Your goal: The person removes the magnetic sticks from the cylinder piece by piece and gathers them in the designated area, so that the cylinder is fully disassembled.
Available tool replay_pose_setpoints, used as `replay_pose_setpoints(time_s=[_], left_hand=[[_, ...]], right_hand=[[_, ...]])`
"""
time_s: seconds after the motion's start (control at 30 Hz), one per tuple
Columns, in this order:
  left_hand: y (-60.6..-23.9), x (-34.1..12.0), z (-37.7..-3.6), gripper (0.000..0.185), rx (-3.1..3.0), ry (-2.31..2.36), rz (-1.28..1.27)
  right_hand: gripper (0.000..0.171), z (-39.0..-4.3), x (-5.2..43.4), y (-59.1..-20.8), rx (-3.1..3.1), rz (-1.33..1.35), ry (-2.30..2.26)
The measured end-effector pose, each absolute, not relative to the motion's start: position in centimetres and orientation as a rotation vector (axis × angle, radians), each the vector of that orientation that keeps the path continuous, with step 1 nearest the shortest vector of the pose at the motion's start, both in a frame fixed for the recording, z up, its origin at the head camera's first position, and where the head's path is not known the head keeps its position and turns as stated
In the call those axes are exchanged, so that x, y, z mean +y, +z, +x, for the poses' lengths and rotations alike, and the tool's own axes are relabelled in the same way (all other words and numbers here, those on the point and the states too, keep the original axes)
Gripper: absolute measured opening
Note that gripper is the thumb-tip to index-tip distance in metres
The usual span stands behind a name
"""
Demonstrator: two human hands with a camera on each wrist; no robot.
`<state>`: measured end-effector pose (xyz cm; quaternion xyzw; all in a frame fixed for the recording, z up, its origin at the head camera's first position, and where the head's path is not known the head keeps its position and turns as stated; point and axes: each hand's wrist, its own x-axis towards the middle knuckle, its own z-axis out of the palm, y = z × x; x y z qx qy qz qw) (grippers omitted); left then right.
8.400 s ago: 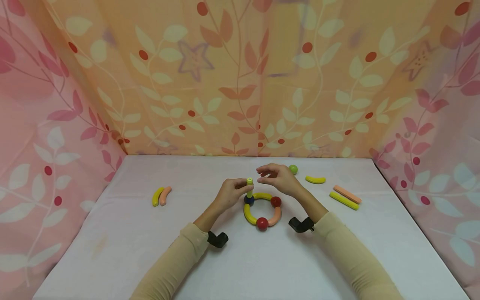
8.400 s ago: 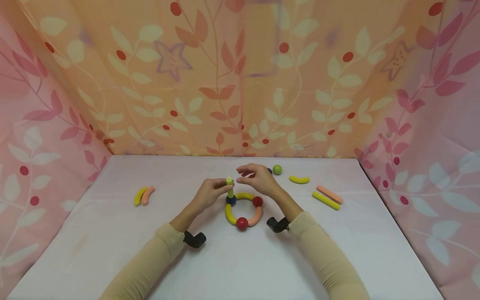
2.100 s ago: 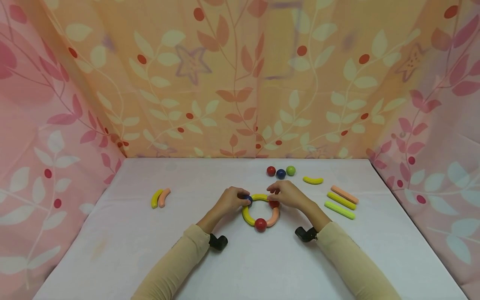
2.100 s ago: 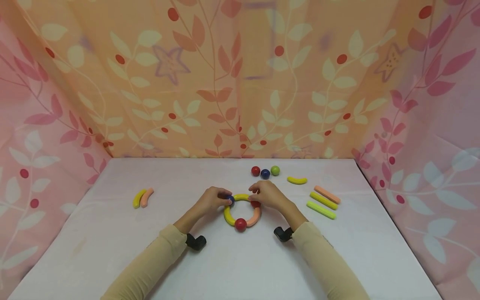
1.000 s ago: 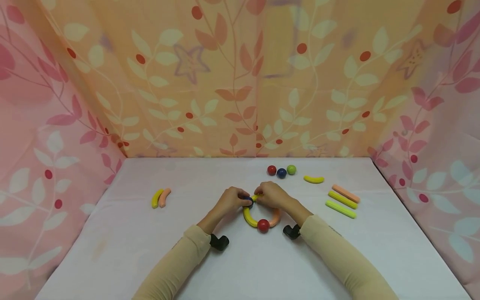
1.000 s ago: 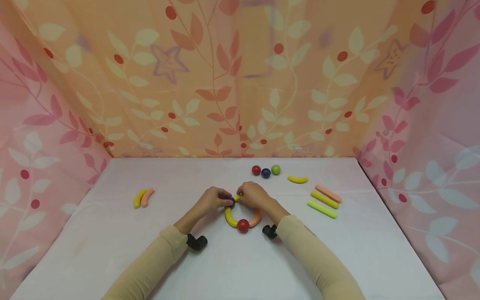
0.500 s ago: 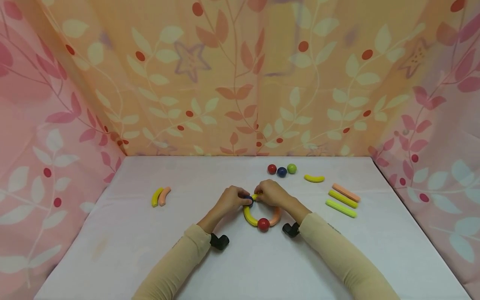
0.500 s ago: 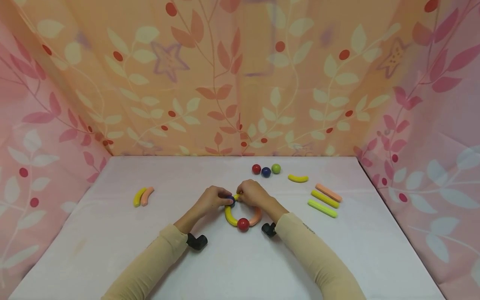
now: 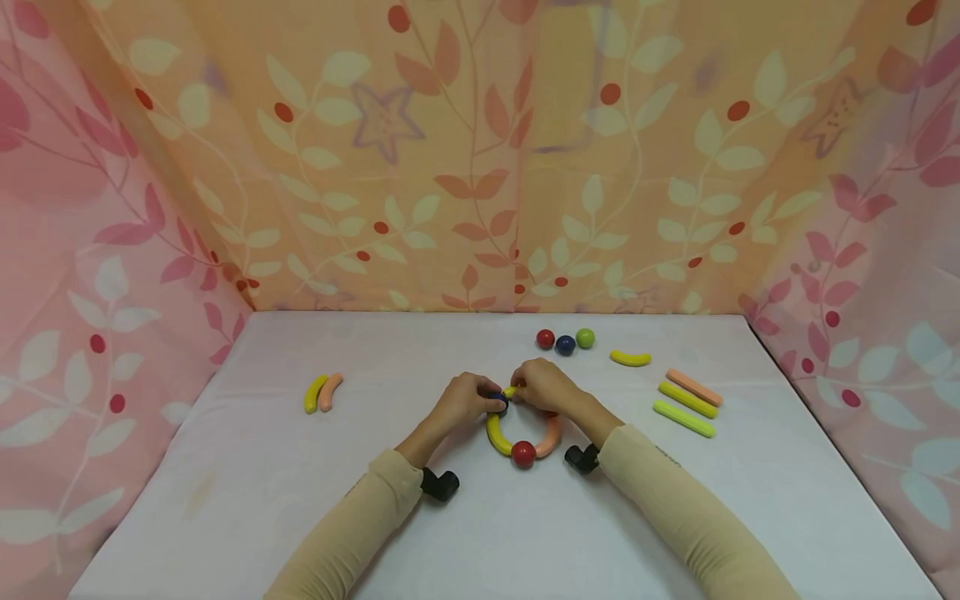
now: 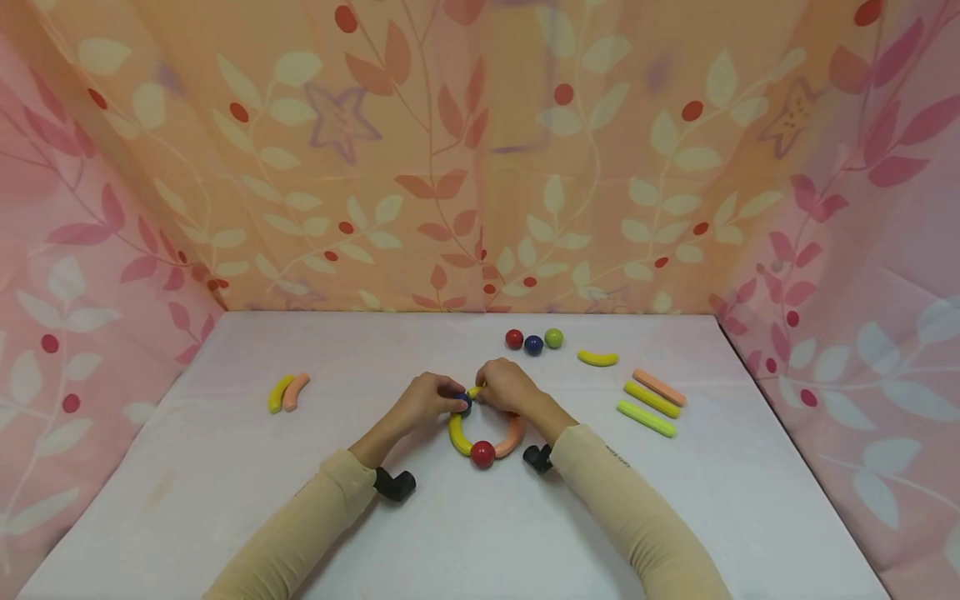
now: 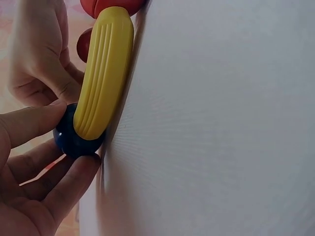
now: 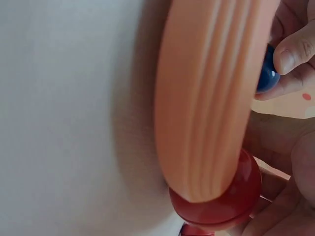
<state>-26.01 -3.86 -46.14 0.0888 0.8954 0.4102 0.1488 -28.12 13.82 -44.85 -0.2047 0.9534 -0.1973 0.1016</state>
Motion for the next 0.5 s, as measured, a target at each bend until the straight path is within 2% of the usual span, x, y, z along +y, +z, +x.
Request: replay_pose_setpoints(time_s=[0.5], left_hand=[[-46.1,-4.0,-25.8,0.026,2.586,1.122,0.223]], right_hand=[[0.039,-26.2,16.9,-43.3,2.789,-0.403,-0.652]])
